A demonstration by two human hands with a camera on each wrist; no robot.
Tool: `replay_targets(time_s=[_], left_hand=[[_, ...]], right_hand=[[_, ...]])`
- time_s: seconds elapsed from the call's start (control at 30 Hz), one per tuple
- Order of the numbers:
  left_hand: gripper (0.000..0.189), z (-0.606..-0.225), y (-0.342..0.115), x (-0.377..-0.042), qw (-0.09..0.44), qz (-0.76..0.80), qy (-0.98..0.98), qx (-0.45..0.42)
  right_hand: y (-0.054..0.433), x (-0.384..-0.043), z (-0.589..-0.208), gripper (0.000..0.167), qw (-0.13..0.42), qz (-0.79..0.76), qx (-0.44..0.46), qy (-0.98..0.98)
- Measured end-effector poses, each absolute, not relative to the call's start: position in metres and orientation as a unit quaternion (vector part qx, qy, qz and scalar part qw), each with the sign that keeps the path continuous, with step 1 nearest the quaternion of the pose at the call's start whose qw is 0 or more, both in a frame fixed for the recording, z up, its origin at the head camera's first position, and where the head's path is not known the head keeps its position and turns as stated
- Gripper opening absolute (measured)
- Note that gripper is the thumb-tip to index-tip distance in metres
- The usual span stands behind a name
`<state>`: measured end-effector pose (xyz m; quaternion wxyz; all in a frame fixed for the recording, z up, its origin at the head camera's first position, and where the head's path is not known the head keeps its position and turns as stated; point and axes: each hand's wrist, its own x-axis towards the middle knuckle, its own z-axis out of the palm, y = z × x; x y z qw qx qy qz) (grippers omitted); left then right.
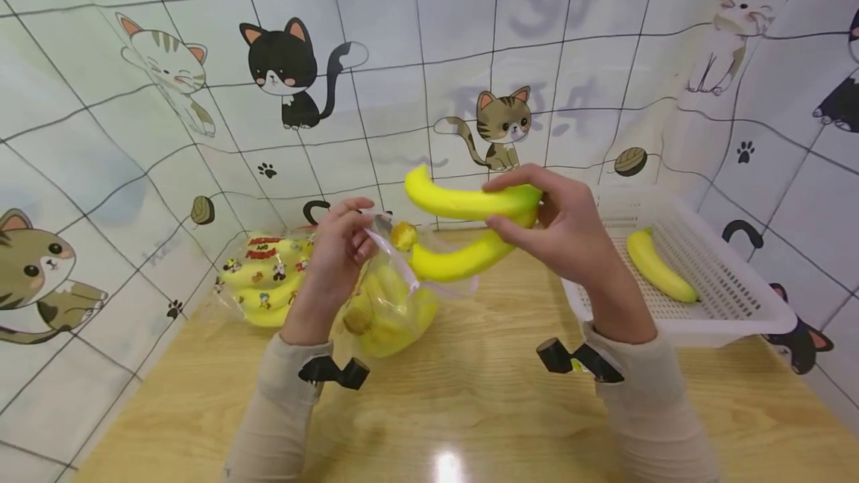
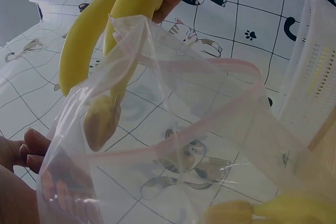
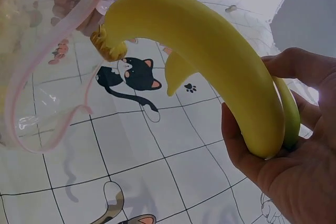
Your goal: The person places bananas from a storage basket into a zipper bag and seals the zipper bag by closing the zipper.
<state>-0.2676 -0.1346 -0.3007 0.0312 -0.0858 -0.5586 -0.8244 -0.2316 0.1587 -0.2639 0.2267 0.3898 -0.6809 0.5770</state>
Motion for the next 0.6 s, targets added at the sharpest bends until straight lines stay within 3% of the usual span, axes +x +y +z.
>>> replay_targets(time_s=[0.23, 0.6], left_hand=[[0.017, -0.298, -0.131, -0.267, 0.032, -0.821, -0.563, -0.085], [0.018, -0.298, -0.128, -0.265, 0.033, -0.813, -0.577, -0.076]], right_hand=[[0.162, -0.24, -0.272, 0.035, 0.193, 0.601, 0.408, -0.66], [0.169, -0.245, -0.275, 0.035, 0.192, 0.548, 0.424, -0.696]])
